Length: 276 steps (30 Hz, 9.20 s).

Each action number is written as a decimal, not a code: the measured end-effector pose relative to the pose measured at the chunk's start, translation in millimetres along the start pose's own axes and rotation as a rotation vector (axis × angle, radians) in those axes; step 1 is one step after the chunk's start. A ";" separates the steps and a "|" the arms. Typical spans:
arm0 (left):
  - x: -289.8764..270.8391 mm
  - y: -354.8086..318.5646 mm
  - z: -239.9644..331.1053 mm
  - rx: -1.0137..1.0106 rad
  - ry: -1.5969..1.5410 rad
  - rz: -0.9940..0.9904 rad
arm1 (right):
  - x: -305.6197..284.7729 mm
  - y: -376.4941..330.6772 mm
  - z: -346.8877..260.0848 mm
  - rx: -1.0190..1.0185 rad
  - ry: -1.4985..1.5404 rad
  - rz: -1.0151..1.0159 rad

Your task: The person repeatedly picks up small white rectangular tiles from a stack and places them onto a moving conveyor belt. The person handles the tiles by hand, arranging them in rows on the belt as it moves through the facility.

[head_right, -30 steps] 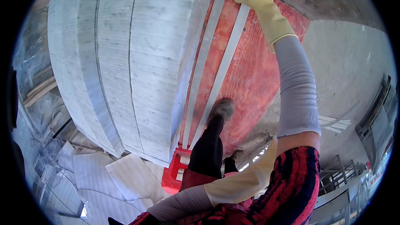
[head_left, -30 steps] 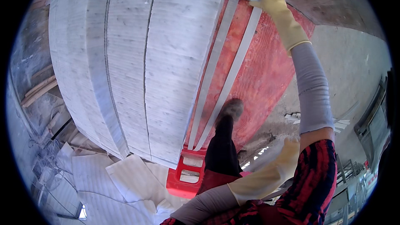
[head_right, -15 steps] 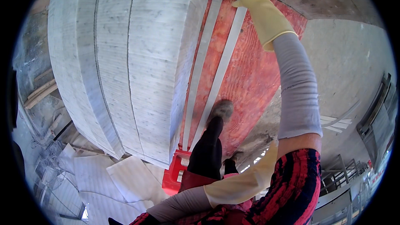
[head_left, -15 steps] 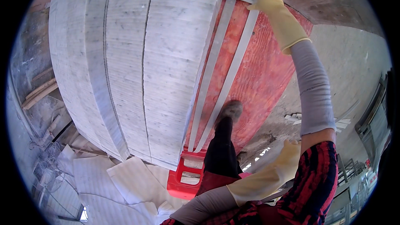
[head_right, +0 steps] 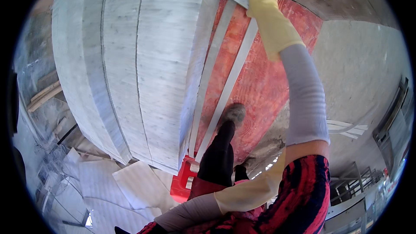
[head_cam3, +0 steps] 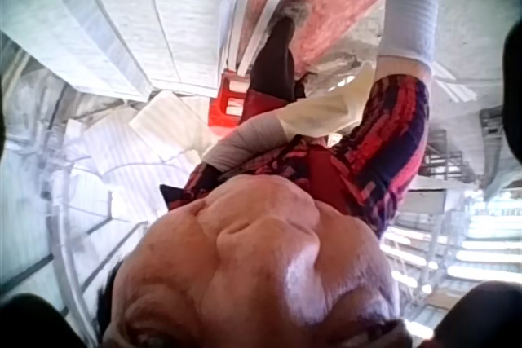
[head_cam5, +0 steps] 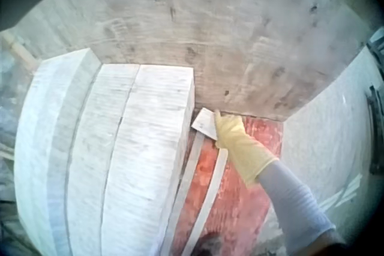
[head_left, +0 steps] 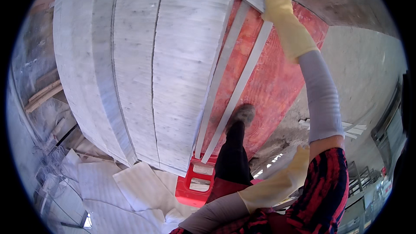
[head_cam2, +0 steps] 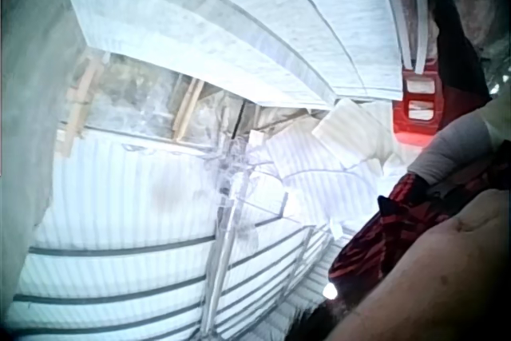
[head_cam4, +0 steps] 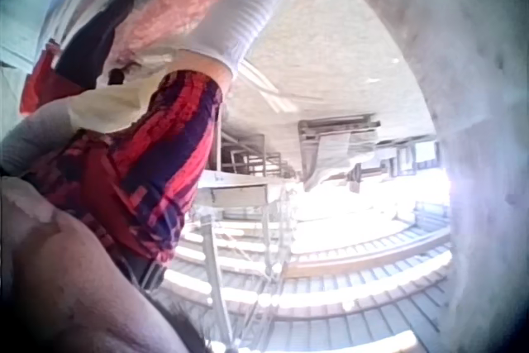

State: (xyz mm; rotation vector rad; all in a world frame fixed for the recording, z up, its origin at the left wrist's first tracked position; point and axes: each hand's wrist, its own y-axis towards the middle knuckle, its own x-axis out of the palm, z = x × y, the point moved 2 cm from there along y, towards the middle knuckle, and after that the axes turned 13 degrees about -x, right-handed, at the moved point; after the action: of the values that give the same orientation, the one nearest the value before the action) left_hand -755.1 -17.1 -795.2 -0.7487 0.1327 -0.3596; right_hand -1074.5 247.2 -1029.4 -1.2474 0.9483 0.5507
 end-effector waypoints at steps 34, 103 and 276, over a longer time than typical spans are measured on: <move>170.0 -21.8 13.7 0.006 0.503 -0.040 | 254.1 -697.3 -109.1 0.944 1.576 -0.030; 718.7 -270.7 131.2 -0.302 -0.762 -0.665 | 302.3 -1492.8 -343.4 1.665 1.620 1.896; 398.3 -137.2 -454.6 -0.923 0.083 1.008 | 225.4 -1356.2 -335.2 1.884 1.153 1.265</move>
State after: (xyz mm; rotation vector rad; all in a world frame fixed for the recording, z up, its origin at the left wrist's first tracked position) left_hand -532.9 -546.7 -1028.0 -1.4516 0.7515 0.6939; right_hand 26.0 -463.6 -494.1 1.0899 2.2721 -0.3887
